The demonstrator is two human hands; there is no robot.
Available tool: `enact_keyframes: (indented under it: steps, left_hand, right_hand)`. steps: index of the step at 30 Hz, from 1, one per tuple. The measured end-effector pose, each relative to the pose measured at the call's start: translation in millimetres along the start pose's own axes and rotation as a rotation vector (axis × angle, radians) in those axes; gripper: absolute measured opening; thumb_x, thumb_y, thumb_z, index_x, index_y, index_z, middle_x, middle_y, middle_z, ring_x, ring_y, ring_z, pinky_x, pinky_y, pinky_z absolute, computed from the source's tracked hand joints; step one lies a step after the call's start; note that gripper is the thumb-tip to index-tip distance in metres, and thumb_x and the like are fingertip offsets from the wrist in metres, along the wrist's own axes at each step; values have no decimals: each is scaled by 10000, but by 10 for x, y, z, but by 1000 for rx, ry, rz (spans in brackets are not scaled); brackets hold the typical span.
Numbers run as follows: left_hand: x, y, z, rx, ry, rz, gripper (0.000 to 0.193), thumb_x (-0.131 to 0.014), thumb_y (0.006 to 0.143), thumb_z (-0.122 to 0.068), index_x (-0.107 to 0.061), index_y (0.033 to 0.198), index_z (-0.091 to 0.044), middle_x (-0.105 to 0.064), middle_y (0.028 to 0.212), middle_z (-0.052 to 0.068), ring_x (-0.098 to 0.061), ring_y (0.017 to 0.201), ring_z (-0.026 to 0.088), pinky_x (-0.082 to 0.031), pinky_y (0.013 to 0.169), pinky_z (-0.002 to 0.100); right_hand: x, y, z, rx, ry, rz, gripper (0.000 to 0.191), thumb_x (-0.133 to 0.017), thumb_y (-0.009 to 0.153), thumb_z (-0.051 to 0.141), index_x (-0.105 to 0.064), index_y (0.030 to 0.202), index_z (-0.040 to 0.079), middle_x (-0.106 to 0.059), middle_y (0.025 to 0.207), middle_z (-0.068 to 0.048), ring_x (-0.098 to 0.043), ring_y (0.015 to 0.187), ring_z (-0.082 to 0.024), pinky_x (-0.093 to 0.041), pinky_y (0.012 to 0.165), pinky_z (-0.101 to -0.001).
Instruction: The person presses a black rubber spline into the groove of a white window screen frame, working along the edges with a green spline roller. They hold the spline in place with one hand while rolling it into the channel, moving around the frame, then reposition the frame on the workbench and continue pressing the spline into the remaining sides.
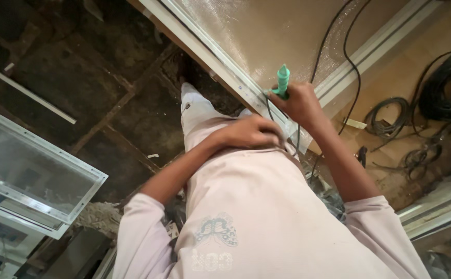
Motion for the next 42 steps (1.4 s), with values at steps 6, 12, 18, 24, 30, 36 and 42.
enact_keyframes:
  steps: [6,12,18,24,30,36,42]
  left_hand:
    - [860,-359,369,468,110,-956,370,-728,953,-338,-693,831,9,-718,660,122,-669,537,172,-533,536,359]
    - [1151,-254,188,416,362,-1071,268,-756,890,-290,-719,803,-38,-709,584,98,-725,537,217,-551,574,341]
    - [1241,-246,50,356,395,-1142,295,-785,876,-260,-698,770,2,-706,614,129,-719,561,250,-547,578,351]
    - [1367,-247,-46,345,415,-1147,306,-778,887,-242,-674,748,9,-697,602,136,-710,542,260,-544,562,349]
    - [1419,-195,-36,346,325,-1138,306,-750,909,-240,-658,745,1,-692,571,118,-718,512,228,-549,546,337]
    - [1447,-230,-80,290,324,-1158,297,-753,910,-233,-656,748,-4,-694,585,124,-705,506,228,-540,508,350]
    - [1487,-276,-51,268,313,-1173,308,-762,912,-192,-630,721,11,-698,587,128,-698,496,253,-521,506,354]
  right_hand:
    - [21,74,13,-88,-21,41,249,-811,927,254,-780,1000,19,-667,695,-195,-680,578,-263,-526,585,-394]
    - [141,104,240,-17,6,6,233,-790,937,226,-785,1041,17,-665,705,-191,-641,560,-245,-516,579,-389]
    - [250,184,434,-39,26,18,219,-784,945,218,-780,1046,24,-659,689,-185,-632,542,-234,-514,569,-381]
    - [264,322,489,-56,6,38,213,-787,944,208,-779,1034,15,-635,672,-186,-602,526,-239,-504,562,-375]
    - [206,575,504,-43,26,61,210,-780,932,211,-769,1010,16,-658,677,-167,-636,543,-221,-513,568,-369]
    - [137,777,605,59,40,7,199,-797,927,187,-762,1004,8,-666,711,-172,-654,593,-210,-519,578,-365]
    - [197,652,573,20,36,9,201,-793,908,174,-764,1013,6,-647,660,-151,-615,548,-186,-504,561,-349]
Point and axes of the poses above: each hand's wrist, its own y-axis towards the middle knuckle, its own x-axis out of the back of the hand, z = x × y, the point moved 6 cm from there along y, towards the middle knuckle
